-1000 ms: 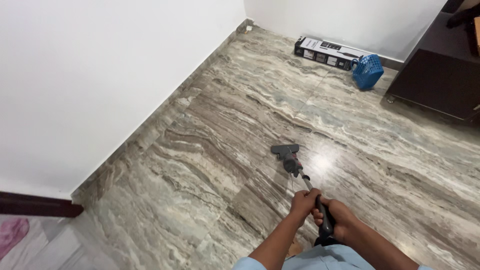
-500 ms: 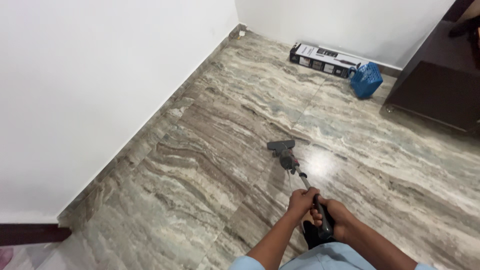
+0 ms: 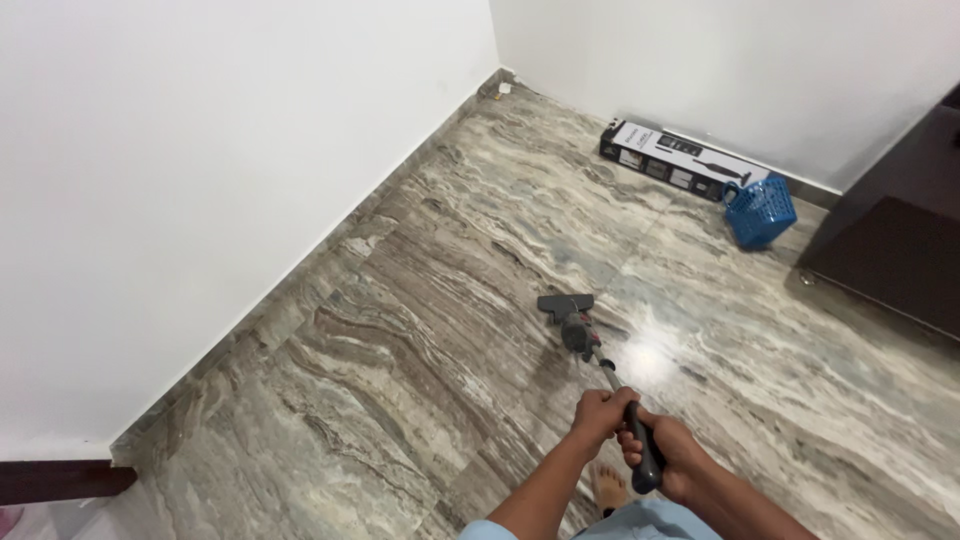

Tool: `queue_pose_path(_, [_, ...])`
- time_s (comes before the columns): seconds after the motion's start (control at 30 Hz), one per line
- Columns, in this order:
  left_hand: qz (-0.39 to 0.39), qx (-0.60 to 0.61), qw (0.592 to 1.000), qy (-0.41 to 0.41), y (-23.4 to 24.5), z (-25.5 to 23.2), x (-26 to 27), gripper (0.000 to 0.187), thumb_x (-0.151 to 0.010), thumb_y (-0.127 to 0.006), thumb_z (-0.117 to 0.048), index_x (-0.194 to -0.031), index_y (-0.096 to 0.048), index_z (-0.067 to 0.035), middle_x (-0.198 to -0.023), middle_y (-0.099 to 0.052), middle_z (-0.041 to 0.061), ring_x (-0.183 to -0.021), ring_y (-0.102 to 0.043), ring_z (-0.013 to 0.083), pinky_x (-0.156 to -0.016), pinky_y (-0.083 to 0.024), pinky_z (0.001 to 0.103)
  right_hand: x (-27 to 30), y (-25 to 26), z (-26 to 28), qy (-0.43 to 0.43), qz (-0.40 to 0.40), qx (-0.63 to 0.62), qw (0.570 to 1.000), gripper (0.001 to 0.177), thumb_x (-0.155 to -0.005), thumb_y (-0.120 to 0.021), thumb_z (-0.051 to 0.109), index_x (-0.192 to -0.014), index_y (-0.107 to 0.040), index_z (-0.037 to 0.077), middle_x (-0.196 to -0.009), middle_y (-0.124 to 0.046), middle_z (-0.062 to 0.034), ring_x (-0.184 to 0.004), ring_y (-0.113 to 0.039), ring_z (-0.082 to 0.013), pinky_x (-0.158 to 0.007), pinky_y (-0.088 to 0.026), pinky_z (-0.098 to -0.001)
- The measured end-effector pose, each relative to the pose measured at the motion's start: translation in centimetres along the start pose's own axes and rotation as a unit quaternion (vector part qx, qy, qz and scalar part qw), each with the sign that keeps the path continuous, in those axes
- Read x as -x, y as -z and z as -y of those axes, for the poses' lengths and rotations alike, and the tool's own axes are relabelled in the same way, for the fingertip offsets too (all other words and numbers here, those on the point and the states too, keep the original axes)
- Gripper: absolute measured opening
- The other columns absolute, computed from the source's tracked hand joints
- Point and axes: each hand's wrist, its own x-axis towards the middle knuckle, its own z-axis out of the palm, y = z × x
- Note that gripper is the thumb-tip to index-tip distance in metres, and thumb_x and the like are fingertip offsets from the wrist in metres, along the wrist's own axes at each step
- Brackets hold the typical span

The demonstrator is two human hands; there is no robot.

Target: The person vacuums the marble floors of a hallway and large room, moving the vacuum head along the walls and into corners.

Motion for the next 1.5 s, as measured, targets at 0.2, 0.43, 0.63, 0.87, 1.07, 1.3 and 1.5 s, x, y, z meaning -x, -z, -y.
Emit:
queue_pose_path(0.2, [-0.041,0.078,0.996,0.029,0.2,-3.6,-1.2,0.034,-0.085,-0.075,-0.031,-0.069,-0.064,-0.003,-0.061,-0.061,0.005,-0.041,-0.055,0.0136,-0.040,-0.047,0.029,-2.6,-2.3,2.3,0.005,0.005,-0.110,0.994,0.029,-0.111,-0.031,0.030,-0.108,-0.045,0.005,-0.077,-0.048,-0.0077,-0.055,-0.043,-0.0129,-0.046,-0.040,-0.0264])
queue_pose_path(0.43, [-0.023,0.083,0.996,0.021,0.9,-5.0,-4.8,0.036,-0.086,-0.076,-0.032,-0.072,-0.062,-0.002,-0.061,-0.060,0.005,-0.040,-0.055,0.0136,-0.040,-0.046,0.029,-4.0,-3.9,5.1,0.001,-0.002,-0.101,0.995,0.033,-0.112,-0.027,0.030,-0.108,-0.045,0.003,-0.077,-0.048,-0.0070,-0.055,-0.042,-0.0116,-0.046,-0.040,-0.0268])
queue_pose_path(0.63, [0.002,0.023,1.000,0.006,1.9,-5.6,-8.4,0.040,-0.086,-0.074,-0.040,-0.073,-0.065,-0.004,-0.063,-0.061,0.004,-0.051,-0.055,0.0129,-0.050,-0.044,0.031,-5.8,-4.5,7.8,-0.018,-0.030,-0.040,0.999,0.036,-0.110,-0.031,0.032,-0.096,-0.046,0.002,-0.072,-0.047,-0.0067,-0.052,-0.042,-0.0131,-0.045,-0.040,-0.0289])
queue_pose_path(0.87, [0.033,-0.022,0.999,-0.001,4.2,-9.9,-12.0,0.041,-0.085,-0.075,-0.040,-0.071,-0.065,-0.003,-0.064,-0.061,0.005,-0.055,-0.056,0.0140,-0.053,-0.045,0.032,-8.3,-6.8,11.5,-0.013,-0.022,-0.054,0.998,0.037,-0.110,-0.034,0.032,-0.093,-0.049,0.002,-0.070,-0.049,-0.0050,-0.050,-0.041,-0.0101,-0.044,-0.039,-0.0262])
queue_pose_path(1.07, [0.073,-0.042,0.996,0.030,6.4,-13.3,-14.7,0.038,-0.086,-0.073,-0.040,-0.073,-0.068,-0.004,-0.065,-0.064,0.006,-0.055,-0.059,0.0138,-0.052,-0.045,0.030,-10.3,-9.4,13.8,-0.001,-0.022,-0.050,0.998,0.038,-0.109,-0.035,0.033,-0.092,-0.049,0.002,-0.069,-0.048,-0.0048,-0.051,-0.040,-0.0122,-0.045,-0.038,-0.0282])
queue_pose_path(1.3, [0.069,-0.074,0.994,0.031,6.7,-13.3,-18.7,0.040,-0.086,-0.070,-0.048,-0.080,-0.069,-0.008,-0.071,-0.065,0.005,-0.061,-0.059,0.0143,-0.054,-0.042,0.030,-11.8,-10.4,16.0,0.004,-0.032,-0.018,0.999,0.040,-0.109,-0.036,0.035,-0.091,-0.049,0.001,-0.067,-0.046,-0.0046,-0.050,-0.040,-0.0123,-0.045,-0.037,-0.0291])
queue_pose_path(1.5, [0.080,-0.083,0.992,0.041,6.6,-14.7,-20.9,0.040,-0.085,-0.070,-0.049,-0.082,-0.069,-0.009,-0.074,-0.067,0.004,-0.065,-0.061,0.0150,-0.058,-0.045,0.031,-13.1,-10.3,18.4,-0.012,-0.049,-0.006,0.999,0.041,-0.109,-0.038,0.037,-0.092,-0.049,0.001,-0.066,-0.045,-0.0043,-0.050,-0.039,-0.0133,-0.044,-0.038,-0.0300])
